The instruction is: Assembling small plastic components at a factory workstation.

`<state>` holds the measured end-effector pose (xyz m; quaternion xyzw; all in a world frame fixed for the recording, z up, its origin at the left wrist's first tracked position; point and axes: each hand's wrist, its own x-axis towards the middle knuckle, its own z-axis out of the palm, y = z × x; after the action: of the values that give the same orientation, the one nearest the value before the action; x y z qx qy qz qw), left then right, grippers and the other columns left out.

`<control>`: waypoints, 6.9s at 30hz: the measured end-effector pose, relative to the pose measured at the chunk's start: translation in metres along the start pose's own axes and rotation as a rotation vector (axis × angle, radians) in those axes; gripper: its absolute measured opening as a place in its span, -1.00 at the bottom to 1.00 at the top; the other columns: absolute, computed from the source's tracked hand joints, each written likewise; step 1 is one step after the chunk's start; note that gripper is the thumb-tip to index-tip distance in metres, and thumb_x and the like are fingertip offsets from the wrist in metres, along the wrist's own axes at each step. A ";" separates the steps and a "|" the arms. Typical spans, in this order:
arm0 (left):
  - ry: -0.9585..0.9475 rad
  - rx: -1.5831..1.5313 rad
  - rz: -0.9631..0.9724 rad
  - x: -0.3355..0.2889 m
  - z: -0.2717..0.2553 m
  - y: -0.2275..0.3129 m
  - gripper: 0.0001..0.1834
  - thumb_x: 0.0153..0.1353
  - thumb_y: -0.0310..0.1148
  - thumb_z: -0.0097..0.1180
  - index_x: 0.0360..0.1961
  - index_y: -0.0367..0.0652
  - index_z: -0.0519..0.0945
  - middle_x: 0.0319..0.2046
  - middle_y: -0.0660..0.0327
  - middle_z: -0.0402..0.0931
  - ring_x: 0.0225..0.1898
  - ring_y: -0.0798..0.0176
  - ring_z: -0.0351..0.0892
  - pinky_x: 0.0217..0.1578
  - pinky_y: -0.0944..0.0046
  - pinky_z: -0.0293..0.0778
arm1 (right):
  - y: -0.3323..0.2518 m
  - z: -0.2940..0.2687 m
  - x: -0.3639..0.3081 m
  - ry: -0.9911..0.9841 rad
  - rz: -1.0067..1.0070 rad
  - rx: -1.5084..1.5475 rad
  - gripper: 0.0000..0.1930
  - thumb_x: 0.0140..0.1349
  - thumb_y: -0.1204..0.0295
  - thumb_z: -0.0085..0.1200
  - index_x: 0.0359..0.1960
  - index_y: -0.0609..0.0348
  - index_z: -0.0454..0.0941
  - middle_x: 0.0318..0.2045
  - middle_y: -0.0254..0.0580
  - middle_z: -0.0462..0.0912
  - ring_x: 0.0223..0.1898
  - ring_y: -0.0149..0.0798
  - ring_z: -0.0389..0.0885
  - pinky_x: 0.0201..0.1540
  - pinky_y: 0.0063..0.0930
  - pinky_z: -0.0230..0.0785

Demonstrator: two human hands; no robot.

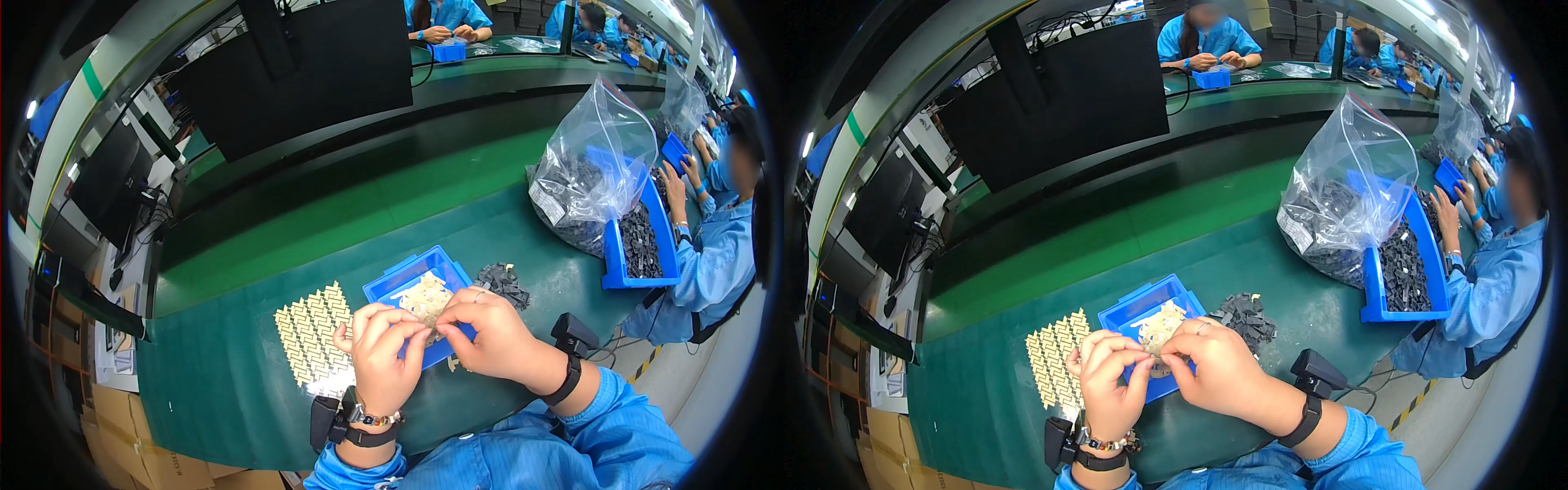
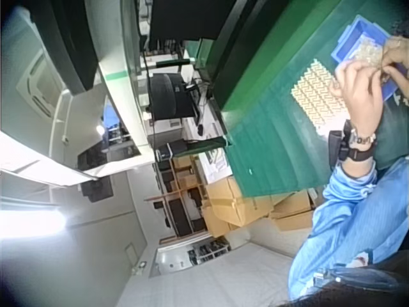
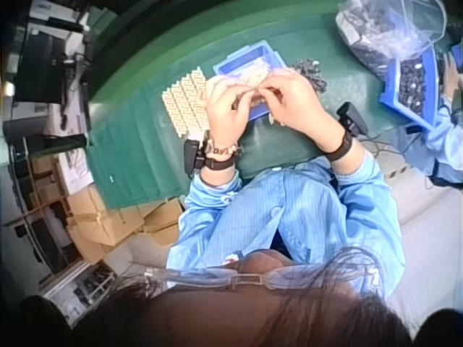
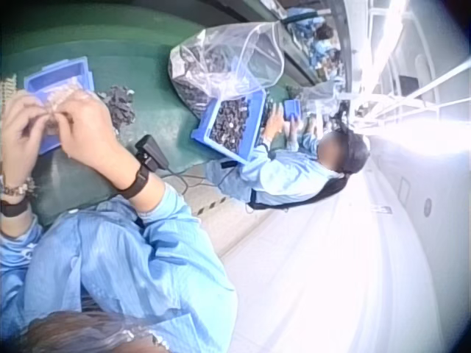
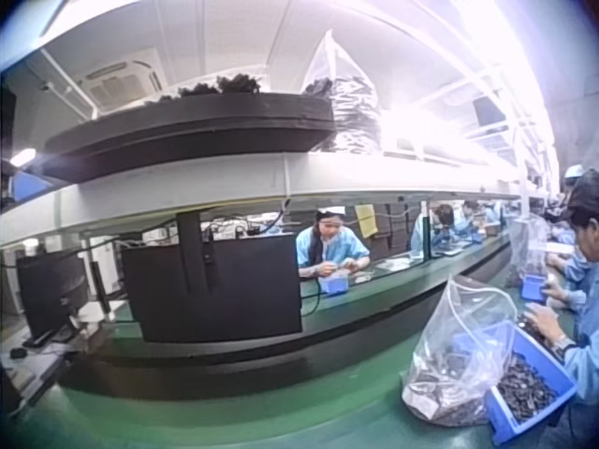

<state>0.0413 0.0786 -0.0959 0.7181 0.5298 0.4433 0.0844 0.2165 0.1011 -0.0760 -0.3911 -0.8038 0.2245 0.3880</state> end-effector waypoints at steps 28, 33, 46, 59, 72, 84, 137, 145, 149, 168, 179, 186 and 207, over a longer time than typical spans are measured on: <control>0.009 0.007 -0.040 -0.001 -0.002 -0.003 -0.93 -0.01 -0.47 0.34 -0.50 -0.04 0.68 -0.35 0.39 0.66 -0.08 0.24 0.54 0.07 0.08 0.05 | 0.003 -0.012 -0.003 0.071 -0.021 -0.001 -0.85 -0.01 0.65 0.21 -0.38 0.19 0.68 -0.42 -0.19 0.62 -0.37 -0.11 0.58 -0.25 -0.30 0.46; -0.002 0.029 -0.091 0.000 -0.002 -0.001 -0.93 0.00 -0.45 0.35 -0.49 -0.05 0.68 -0.35 0.38 0.66 -0.07 0.23 0.54 0.05 0.11 0.12 | 0.006 -0.013 -0.001 0.094 -0.144 -0.122 -0.81 -0.03 0.63 0.24 -0.35 0.12 0.70 -0.45 -0.27 0.59 -0.40 -0.18 0.55 -0.29 -0.33 0.44; -0.226 -0.581 -0.049 0.001 -0.011 -0.010 -0.93 0.15 -0.55 0.19 -0.46 -0.28 0.66 -0.31 0.20 0.66 -0.12 0.17 0.49 -0.03 0.16 0.38 | 0.006 -0.017 -0.001 0.232 -0.492 -0.299 -0.77 -0.08 0.34 0.38 -0.36 0.07 0.67 -0.50 -0.42 0.47 -0.46 -0.33 0.49 -0.47 -0.42 0.23; -0.139 -0.397 0.044 0.002 -0.008 -0.004 -0.89 0.08 -0.52 0.27 -0.34 -0.21 0.75 -0.27 0.23 0.66 -0.10 0.16 0.48 -0.02 0.15 0.35 | -0.003 0.000 -0.010 0.117 0.109 0.397 -0.95 0.16 0.59 0.24 -0.34 0.26 0.65 -0.39 -0.15 0.65 -0.32 -0.20 0.64 -0.23 -0.40 0.48; -0.073 -0.142 -0.077 0.000 -0.004 0.002 -0.83 0.13 -0.37 0.26 -0.26 -0.15 0.76 -0.25 0.28 0.67 -0.03 0.22 0.50 0.08 0.13 0.13 | 0.052 -0.051 -0.040 0.303 0.322 0.232 -0.80 0.22 0.64 0.14 -0.11 0.28 0.58 -0.30 -0.24 0.65 -0.22 -0.38 0.61 -0.17 -0.51 0.41; -0.141 -0.064 -0.040 -0.002 0.000 0.003 -0.85 0.11 -0.36 0.28 -0.27 -0.08 0.75 -0.25 0.33 0.67 -0.01 0.23 0.51 0.13 0.08 0.00 | 0.070 -0.055 -0.049 0.098 0.256 -0.344 -0.49 0.02 0.69 0.20 0.09 0.22 0.50 -0.32 -0.14 0.69 -0.22 -0.07 0.65 -0.11 -0.20 0.49; 0.051 -0.319 0.140 -0.004 0.004 0.003 -0.82 0.06 -0.74 0.19 -0.32 -0.32 0.70 -0.34 0.05 0.71 -0.36 0.14 0.69 -0.33 0.30 0.57 | -0.010 -0.009 -0.023 0.034 0.431 0.746 -0.96 0.25 0.67 0.13 -0.32 0.35 0.62 -0.08 -0.01 0.67 -0.10 -0.38 0.65 -0.04 -0.53 0.52; 0.047 -0.304 0.152 -0.004 0.003 0.004 -0.82 -0.03 -0.69 0.27 -0.36 -0.27 0.70 -0.36 0.09 0.70 -0.37 0.11 0.69 -0.33 0.24 0.52 | -0.008 -0.009 -0.023 0.041 0.459 0.705 -0.96 0.24 0.67 0.13 -0.34 0.39 0.63 -0.16 -0.08 0.69 -0.17 -0.43 0.64 -0.12 -0.57 0.52; 0.033 -0.289 0.164 -0.003 0.003 0.004 -0.84 0.03 -0.72 0.22 -0.36 -0.30 0.70 -0.37 0.07 0.71 -0.37 0.14 0.69 -0.33 0.29 0.54 | -0.006 -0.005 -0.022 0.088 0.428 0.651 -0.93 0.17 0.59 0.25 -0.34 0.36 0.68 -0.26 -0.09 0.72 -0.31 -0.45 0.67 -0.22 -0.57 0.57; 0.017 -0.288 0.178 -0.003 0.003 0.003 -0.85 0.04 -0.70 0.24 -0.36 -0.29 0.70 -0.38 0.08 0.71 -0.37 0.15 0.69 -0.34 0.30 0.53 | -0.004 -0.006 -0.021 0.069 0.423 0.634 -0.94 0.16 0.58 0.24 -0.37 0.35 0.68 -0.32 -0.16 0.72 -0.37 -0.49 0.65 -0.33 -0.62 0.54; 0.022 -0.327 0.155 -0.005 0.005 0.002 -0.83 0.04 -0.71 0.23 -0.35 -0.28 0.71 -0.39 0.08 0.71 -0.38 0.15 0.68 -0.34 0.30 0.52 | 0.000 -0.011 -0.021 0.005 0.570 0.935 -0.93 0.15 0.63 0.29 -0.36 0.40 0.67 -0.30 -0.17 0.72 -0.34 -0.52 0.66 -0.30 -0.66 0.54; 0.009 -0.321 0.195 -0.004 0.004 0.002 -0.83 0.02 -0.70 0.26 -0.34 -0.27 0.70 -0.39 0.09 0.70 -0.40 0.16 0.66 -0.36 0.30 0.51 | 0.006 -0.010 -0.020 -0.028 0.563 0.922 -0.93 0.15 0.63 0.30 -0.35 0.39 0.67 -0.40 -0.21 0.71 -0.39 -0.54 0.65 -0.35 -0.70 0.52; 0.043 -0.337 0.167 -0.003 0.002 0.003 -0.84 -0.08 -0.73 0.22 -0.43 -0.31 0.67 -0.43 0.08 0.67 -0.43 0.12 0.64 -0.35 0.27 0.49 | 0.002 -0.004 -0.022 0.072 0.041 0.553 -0.89 0.09 0.61 0.32 -0.32 0.27 0.68 -0.37 -0.18 0.64 -0.34 -0.31 0.63 -0.25 -0.46 0.50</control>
<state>0.0451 0.0755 -0.0970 0.7256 0.3884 0.5464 0.1552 0.2291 0.0848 -0.0853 -0.2942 -0.6895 0.4291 0.5039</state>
